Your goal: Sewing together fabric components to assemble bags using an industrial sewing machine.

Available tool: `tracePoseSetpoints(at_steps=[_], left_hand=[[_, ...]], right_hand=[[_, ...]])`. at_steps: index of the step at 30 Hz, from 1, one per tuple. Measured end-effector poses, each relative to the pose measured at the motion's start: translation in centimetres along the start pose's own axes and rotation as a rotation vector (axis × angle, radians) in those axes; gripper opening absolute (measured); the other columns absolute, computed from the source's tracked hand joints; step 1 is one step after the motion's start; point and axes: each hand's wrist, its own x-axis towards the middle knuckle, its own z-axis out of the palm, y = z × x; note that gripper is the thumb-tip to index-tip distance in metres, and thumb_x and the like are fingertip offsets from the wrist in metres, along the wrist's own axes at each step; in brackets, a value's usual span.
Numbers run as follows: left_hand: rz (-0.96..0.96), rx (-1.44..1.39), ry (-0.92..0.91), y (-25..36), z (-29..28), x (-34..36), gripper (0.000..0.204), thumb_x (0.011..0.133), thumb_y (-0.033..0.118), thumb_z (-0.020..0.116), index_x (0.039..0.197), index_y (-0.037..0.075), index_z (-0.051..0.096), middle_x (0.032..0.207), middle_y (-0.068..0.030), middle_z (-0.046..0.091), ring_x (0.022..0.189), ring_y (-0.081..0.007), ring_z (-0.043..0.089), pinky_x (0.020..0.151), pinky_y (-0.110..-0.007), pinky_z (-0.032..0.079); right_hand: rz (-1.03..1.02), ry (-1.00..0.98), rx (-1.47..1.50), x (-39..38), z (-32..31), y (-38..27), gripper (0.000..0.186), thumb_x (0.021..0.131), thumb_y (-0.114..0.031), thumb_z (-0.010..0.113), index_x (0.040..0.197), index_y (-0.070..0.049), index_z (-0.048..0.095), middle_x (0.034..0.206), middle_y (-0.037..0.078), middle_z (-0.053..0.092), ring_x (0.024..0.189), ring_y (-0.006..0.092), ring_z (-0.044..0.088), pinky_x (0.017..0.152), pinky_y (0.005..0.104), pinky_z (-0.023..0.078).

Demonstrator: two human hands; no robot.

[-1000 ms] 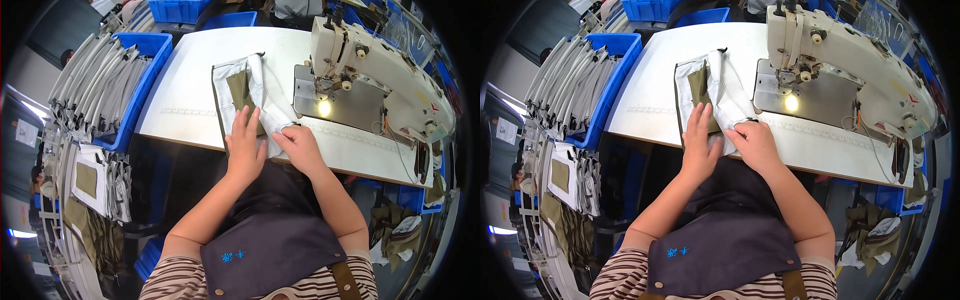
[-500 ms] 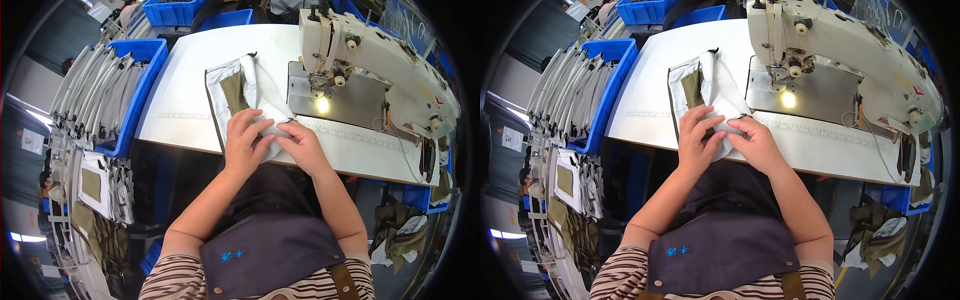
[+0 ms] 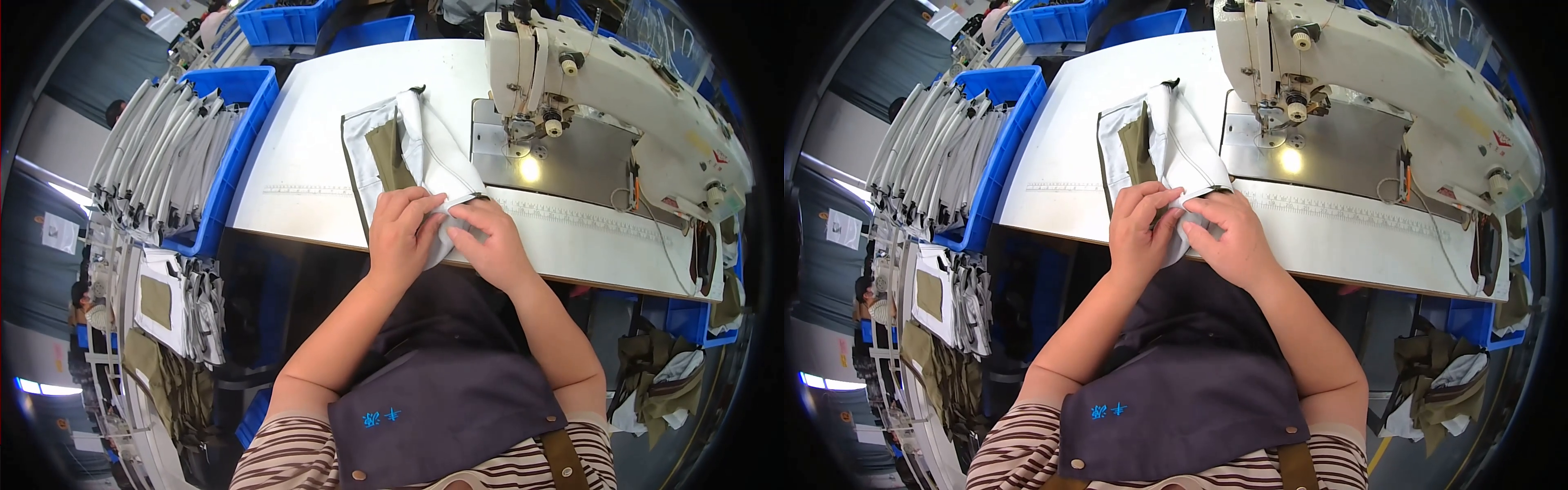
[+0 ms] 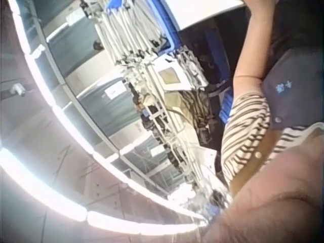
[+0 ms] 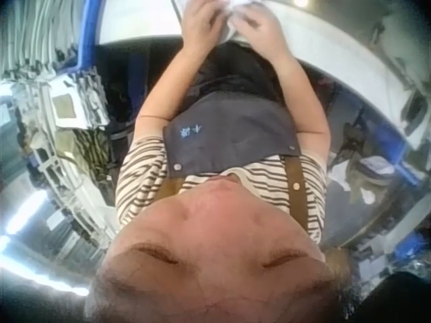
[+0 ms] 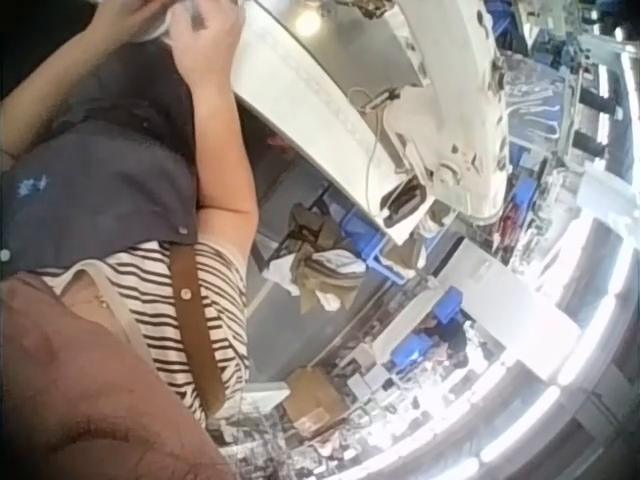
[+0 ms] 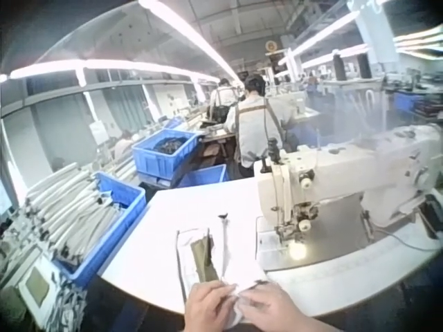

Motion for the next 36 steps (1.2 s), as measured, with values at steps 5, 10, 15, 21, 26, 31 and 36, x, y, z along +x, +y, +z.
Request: tracePoseSetpoints(at_steps=[5,10,15,21,26,31,36], left_hand=[[-0.018,-0.019,-0.017,-1.1,0.0,-0.6,0.027,0.079,0.001,0.080,0.104,0.011,0.076,0.101,-0.0055,0.067,0.094,-0.0281,0.061,0.079,-0.039,0.051],[0.074,0.027,0.010,0.3,-1.6,0.5,0.025,0.079,-0.002,0.078,0.100,0.012,0.075,0.097,-0.0054,0.064,0.090,-0.0281,0.057,0.079,-0.038,0.046],[0.173,0.066,0.023,1.4,-4.0,2.0,0.025,0.077,-0.002,0.078,0.098,0.012,0.074,0.107,-0.0070,0.062,0.103,-0.0302,0.056,0.089,-0.040,0.041],[0.236,0.216,-0.129,2.6,-7.1,3.4,0.014,0.090,0.003,0.068,0.101,0.010,0.065,0.143,-0.0119,0.060,0.109,-0.0327,0.054,0.094,-0.041,0.041],[-0.443,-0.854,-0.417,1.7,-6.8,0.8,0.010,0.111,0.017,0.051,0.114,0.007,0.052,0.110,0.0005,0.063,0.084,-0.0064,0.042,0.079,-0.023,0.039],[-0.669,-0.966,-0.383,2.0,-6.3,0.3,0.011,0.110,0.018,0.054,0.116,0.009,0.053,0.094,0.0076,0.050,0.080,-0.0020,0.040,0.071,-0.021,0.037],[-0.541,-0.758,-0.441,3.0,-6.2,1.0,0.024,0.095,0.010,0.075,0.116,0.007,0.063,0.109,0.0034,0.063,0.097,-0.0041,0.056,0.083,-0.022,0.047]], right_hand=[[-0.061,0.000,-0.424,0.1,-0.6,-2.7,0.024,0.087,-0.017,0.075,0.108,-0.005,0.070,0.088,0.010,0.070,0.093,0.0288,0.064,0.095,0.0429,0.047],[-0.056,-0.105,-0.709,-0.6,-1.3,-4.5,0.031,0.083,-0.021,0.080,0.107,-0.004,0.069,0.092,0.008,0.067,0.092,0.0253,0.063,0.088,0.0429,0.046],[-0.227,0.084,-0.780,-1.4,-2.5,-6.1,0.033,0.075,-0.025,0.087,0.097,-0.006,0.072,0.112,0.008,0.059,0.101,0.0298,0.057,0.082,0.0435,0.046],[-0.183,0.093,-0.514,-1.1,-3.5,-6.4,0.033,0.072,-0.029,0.089,0.085,-0.005,0.069,0.125,0.011,0.063,0.117,0.0324,0.058,0.091,0.0456,0.048],[-0.371,0.106,-0.446,-0.6,-3.9,-7.2,0.031,0.072,-0.022,0.088,0.077,-0.006,0.062,0.111,0.010,0.069,0.104,0.0306,0.065,0.085,0.0427,0.051],[-0.459,0.081,-0.525,-0.7,-3.2,-6.9,0.026,0.072,-0.016,0.085,0.079,-0.007,0.062,0.096,0.006,0.068,0.089,0.0280,0.067,0.075,0.0395,0.052],[-0.546,0.159,-0.605,-0.7,-3.0,-6.1,0.018,0.075,-0.013,0.078,0.088,-0.008,0.066,0.096,0.007,0.066,0.091,0.0255,0.067,0.073,0.0370,0.053]])
